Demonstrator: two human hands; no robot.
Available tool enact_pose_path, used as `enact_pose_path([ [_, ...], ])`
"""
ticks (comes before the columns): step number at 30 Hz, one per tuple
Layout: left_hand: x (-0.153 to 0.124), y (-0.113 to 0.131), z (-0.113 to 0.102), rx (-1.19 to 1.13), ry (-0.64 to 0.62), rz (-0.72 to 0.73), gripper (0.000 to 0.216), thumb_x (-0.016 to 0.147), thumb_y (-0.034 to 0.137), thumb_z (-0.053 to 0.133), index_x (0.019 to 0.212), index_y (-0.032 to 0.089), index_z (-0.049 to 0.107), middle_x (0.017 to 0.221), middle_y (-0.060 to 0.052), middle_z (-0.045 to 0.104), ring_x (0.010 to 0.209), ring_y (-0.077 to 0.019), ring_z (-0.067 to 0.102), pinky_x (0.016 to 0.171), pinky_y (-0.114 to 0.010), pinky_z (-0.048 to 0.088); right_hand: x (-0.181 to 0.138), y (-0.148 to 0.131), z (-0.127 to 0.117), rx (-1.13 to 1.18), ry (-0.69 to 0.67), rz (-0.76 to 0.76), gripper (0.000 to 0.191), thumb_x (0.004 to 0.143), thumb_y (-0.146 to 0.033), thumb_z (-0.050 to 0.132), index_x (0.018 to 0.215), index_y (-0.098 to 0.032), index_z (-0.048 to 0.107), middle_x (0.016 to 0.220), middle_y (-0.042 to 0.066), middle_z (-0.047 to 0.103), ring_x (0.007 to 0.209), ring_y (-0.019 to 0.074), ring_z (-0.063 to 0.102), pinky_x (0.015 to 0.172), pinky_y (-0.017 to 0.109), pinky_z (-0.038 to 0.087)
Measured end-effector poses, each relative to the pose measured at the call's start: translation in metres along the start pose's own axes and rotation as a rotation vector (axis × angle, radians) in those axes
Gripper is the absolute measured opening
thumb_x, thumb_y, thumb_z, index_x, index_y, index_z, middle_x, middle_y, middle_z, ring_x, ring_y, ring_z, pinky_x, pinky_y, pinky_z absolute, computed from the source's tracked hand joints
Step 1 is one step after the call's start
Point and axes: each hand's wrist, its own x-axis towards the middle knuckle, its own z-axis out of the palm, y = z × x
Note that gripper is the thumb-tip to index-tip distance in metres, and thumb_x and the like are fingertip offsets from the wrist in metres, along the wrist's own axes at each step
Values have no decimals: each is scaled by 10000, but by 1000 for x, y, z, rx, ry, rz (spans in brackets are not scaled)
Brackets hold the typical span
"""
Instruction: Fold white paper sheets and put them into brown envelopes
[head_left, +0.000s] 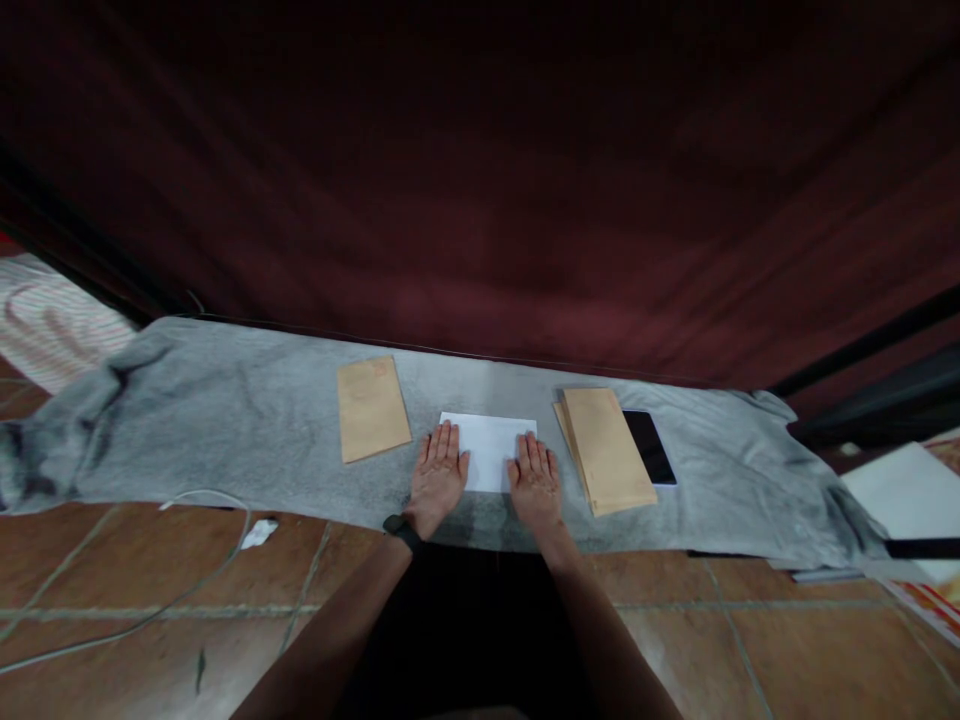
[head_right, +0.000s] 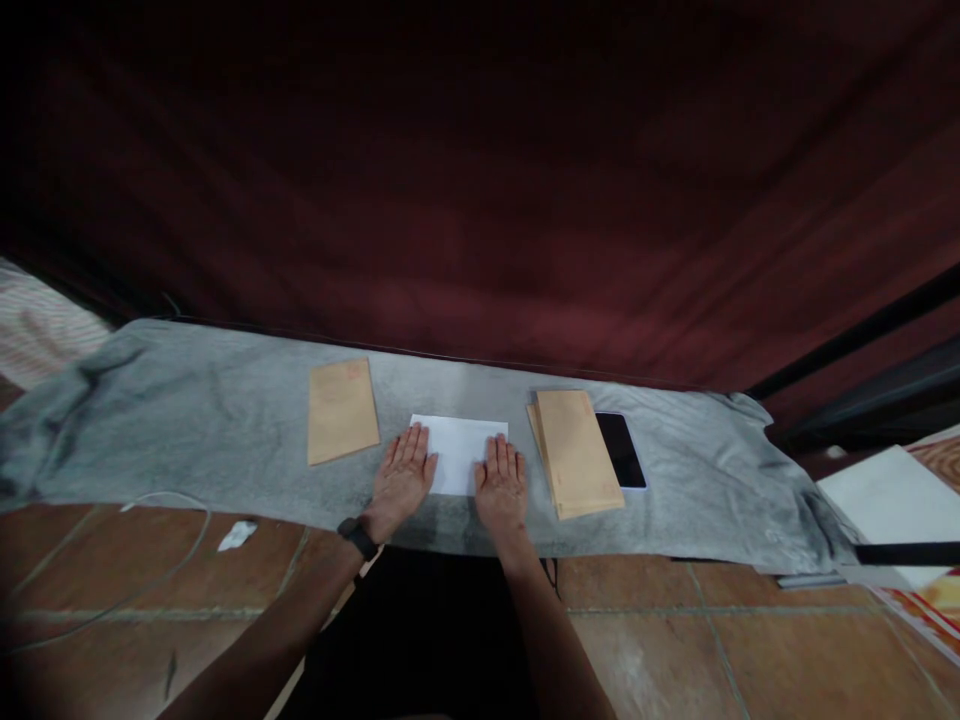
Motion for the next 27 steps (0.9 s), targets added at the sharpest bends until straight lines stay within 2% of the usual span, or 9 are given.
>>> enact_pose_path([
  [3, 7, 18, -2, -2, 1, -39, 598, 1027, 327, 294, 1536, 20, 354, 1596, -193, 373, 1521, -291, 275, 1257, -498, 198, -2, 2, 0, -9, 17, 6, 541, 1062, -319, 350, 1551, -87, 368, 1579, 181, 403, 1454, 290, 393, 1181, 493, 293],
  [4, 10, 28, -2, -16, -6, -4, 585, 1030, 316, 282, 1539, 37, 359, 1598, -176, 376, 1525, -282, 268, 1257, -492, 203, -2, 1, 0, -11, 17, 8, 540, 1063, -319, 343, 1548, -84, 373, 1576, 185, 408, 1453, 293, 394, 1177, 495, 295],
  [6, 18, 45, -1, -63, -53, 159, 559, 1038, 305, 276, 1551, 104, 368, 1612, -112, 374, 1532, -246, 252, 1264, -461, 200, -1, 0, -1, -16, 9, 1, 540, 1061, -313, 330, 1541, -72, 383, 1572, 194, 412, 1451, 300, 394, 1172, 501, 297],
  [9, 28, 59, 3, -86, -99, 256, 548, 1049, 348, 281, 1535, 128, 405, 1620, -93, 364, 1532, -239, 255, 1265, -454, 194, -1, 1, -3, -16, 3, -21, 539, 1058, -303, 311, 1538, -70, 388, 1567, 193, 421, 1452, 303, 390, 1168, 509, 299],
  [11, 31, 55, 4, -80, -106, 268, 566, 1049, 402, 302, 1534, 129, 407, 1625, -103, 352, 1531, -244, 257, 1262, -451, 198, -1, 2, -4, -15, 3, -27, 543, 1060, -314, 306, 1541, -75, 386, 1567, 188, 424, 1454, 302, 386, 1166, 508, 303],
  [15, 30, 31, 2, -50, -97, 255, 594, 1042, 456, 326, 1548, 150, 386, 1628, -121, 342, 1529, -250, 263, 1254, -456, 205, -1, 3, -4, -13, 6, -27, 547, 1067, -335, 298, 1546, -86, 379, 1568, 188, 424, 1445, 296, 398, 1161, 499, 313],
  [20, 21, 5, -7, -7, -89, 207, 620, 1030, 500, 351, 1552, 167, 383, 1635, -130, 323, 1527, -274, 267, 1252, -480, 188, -2, 4, -1, -14, 20, -32, 557, 1068, -347, 297, 1555, -83, 358, 1572, 190, 417, 1423, 307, 420, 1154, 511, 317],
  [27, 3, -19, -19, 13, -92, 152, 615, 1035, 506, 338, 1555, 178, 378, 1637, -125, 319, 1521, -272, 283, 1248, -481, 191, -5, 5, -1, -36, -4, -42, 564, 1058, -327, 326, 1562, -75, 336, 1578, 203, 400, 1442, 308, 395, 1159, 511, 310],
])
